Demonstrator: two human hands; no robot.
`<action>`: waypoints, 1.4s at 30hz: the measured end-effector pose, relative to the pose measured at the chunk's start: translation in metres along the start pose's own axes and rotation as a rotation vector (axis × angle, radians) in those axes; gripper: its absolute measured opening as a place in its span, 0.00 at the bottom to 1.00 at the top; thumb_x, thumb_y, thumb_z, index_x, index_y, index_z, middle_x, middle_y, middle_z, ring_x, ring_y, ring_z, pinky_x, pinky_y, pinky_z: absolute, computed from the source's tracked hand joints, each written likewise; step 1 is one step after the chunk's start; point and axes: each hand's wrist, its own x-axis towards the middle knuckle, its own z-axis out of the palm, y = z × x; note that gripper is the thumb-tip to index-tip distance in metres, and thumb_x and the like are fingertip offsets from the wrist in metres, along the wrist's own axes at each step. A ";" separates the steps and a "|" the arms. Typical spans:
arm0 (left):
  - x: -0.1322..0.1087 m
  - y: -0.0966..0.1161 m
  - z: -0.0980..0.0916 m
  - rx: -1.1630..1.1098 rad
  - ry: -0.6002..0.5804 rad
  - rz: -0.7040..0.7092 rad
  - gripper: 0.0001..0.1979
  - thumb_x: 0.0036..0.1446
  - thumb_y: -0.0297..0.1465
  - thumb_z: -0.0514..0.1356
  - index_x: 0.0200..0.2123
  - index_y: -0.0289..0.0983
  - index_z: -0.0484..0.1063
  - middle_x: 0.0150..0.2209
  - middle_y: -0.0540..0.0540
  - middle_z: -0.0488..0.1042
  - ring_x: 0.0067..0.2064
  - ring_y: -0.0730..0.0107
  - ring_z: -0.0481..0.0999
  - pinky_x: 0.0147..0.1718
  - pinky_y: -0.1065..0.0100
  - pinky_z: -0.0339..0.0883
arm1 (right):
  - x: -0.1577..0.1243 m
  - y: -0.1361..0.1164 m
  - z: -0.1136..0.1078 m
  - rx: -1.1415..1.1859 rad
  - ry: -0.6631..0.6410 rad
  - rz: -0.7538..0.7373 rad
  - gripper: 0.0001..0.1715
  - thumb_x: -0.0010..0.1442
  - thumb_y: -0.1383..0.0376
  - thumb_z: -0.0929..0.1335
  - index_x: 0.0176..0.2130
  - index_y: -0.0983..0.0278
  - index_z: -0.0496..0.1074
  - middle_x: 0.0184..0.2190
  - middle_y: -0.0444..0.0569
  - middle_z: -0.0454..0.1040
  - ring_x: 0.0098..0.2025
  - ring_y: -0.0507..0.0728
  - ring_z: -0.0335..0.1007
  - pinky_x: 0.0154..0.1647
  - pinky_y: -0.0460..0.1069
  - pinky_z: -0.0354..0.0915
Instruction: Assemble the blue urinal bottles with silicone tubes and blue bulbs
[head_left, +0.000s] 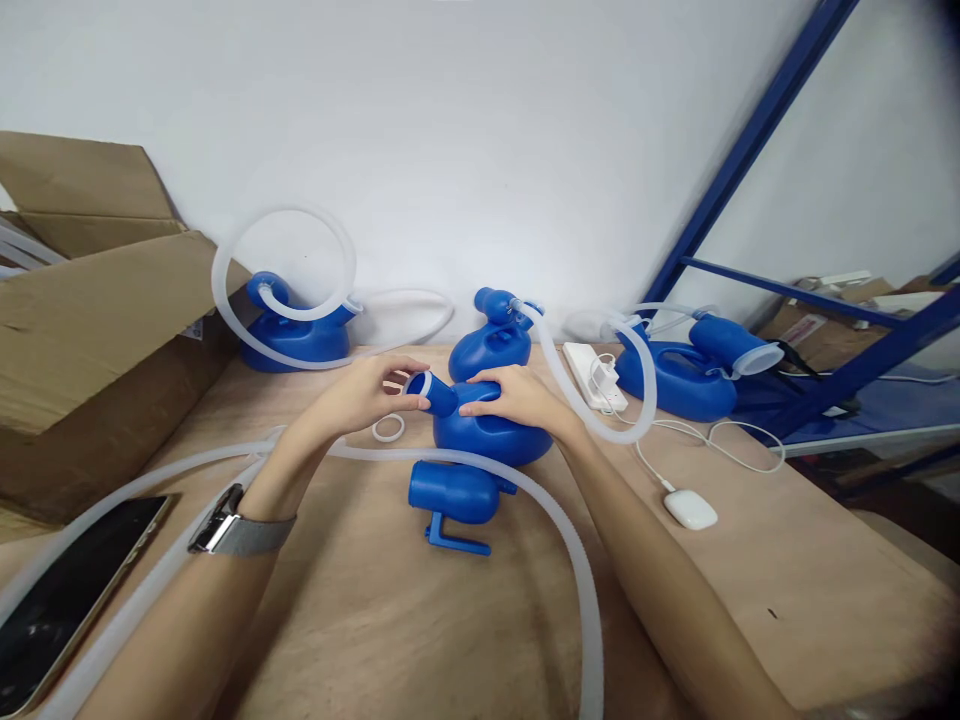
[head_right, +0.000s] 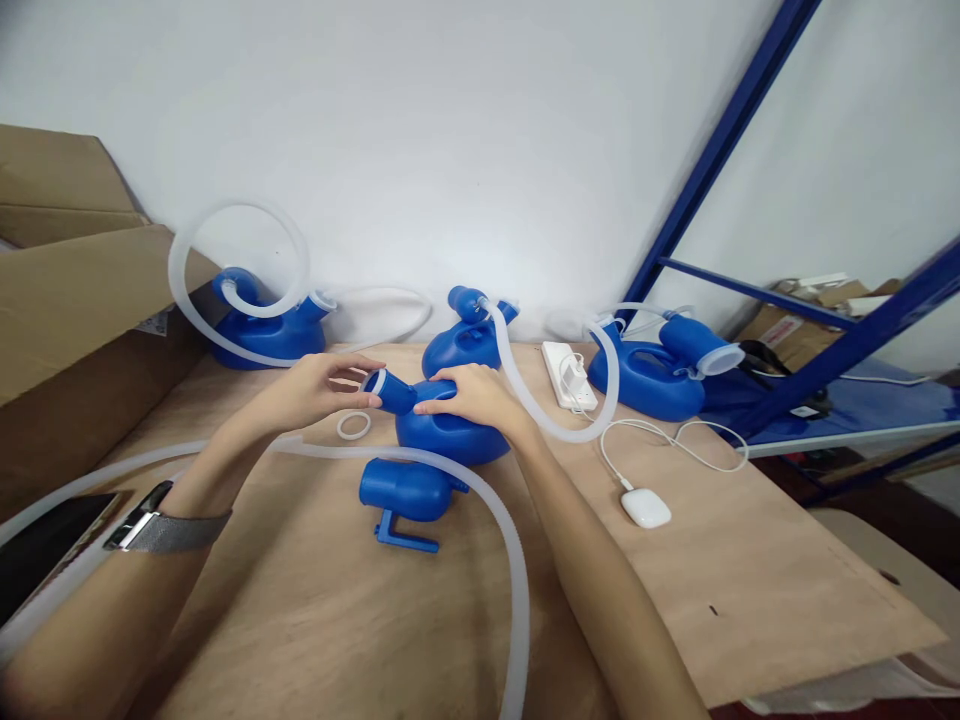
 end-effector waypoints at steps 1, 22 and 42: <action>0.000 0.001 -0.001 0.008 -0.002 0.007 0.26 0.51 0.50 0.71 0.48 0.40 0.82 0.52 0.42 0.83 0.51 0.51 0.82 0.54 0.53 0.76 | 0.001 0.001 0.001 -0.011 -0.002 -0.004 0.37 0.57 0.34 0.73 0.53 0.56 0.81 0.52 0.49 0.84 0.55 0.69 0.79 0.57 0.58 0.68; 0.044 -0.009 0.051 -0.241 0.121 -0.117 0.30 0.70 0.51 0.45 0.43 0.42 0.82 0.57 0.44 0.81 0.65 0.48 0.73 0.67 0.48 0.62 | 0.003 -0.004 0.004 -0.089 -0.037 -0.085 0.36 0.57 0.37 0.75 0.54 0.57 0.81 0.50 0.50 0.85 0.54 0.70 0.81 0.53 0.57 0.70; 0.050 -0.016 0.056 -0.522 0.101 -0.082 0.45 0.64 0.65 0.39 0.48 0.35 0.80 0.42 0.37 0.83 0.51 0.49 0.82 0.57 0.52 0.71 | 0.003 0.001 0.007 -0.021 -0.022 -0.089 0.35 0.55 0.40 0.77 0.54 0.56 0.83 0.52 0.49 0.85 0.56 0.69 0.81 0.57 0.57 0.71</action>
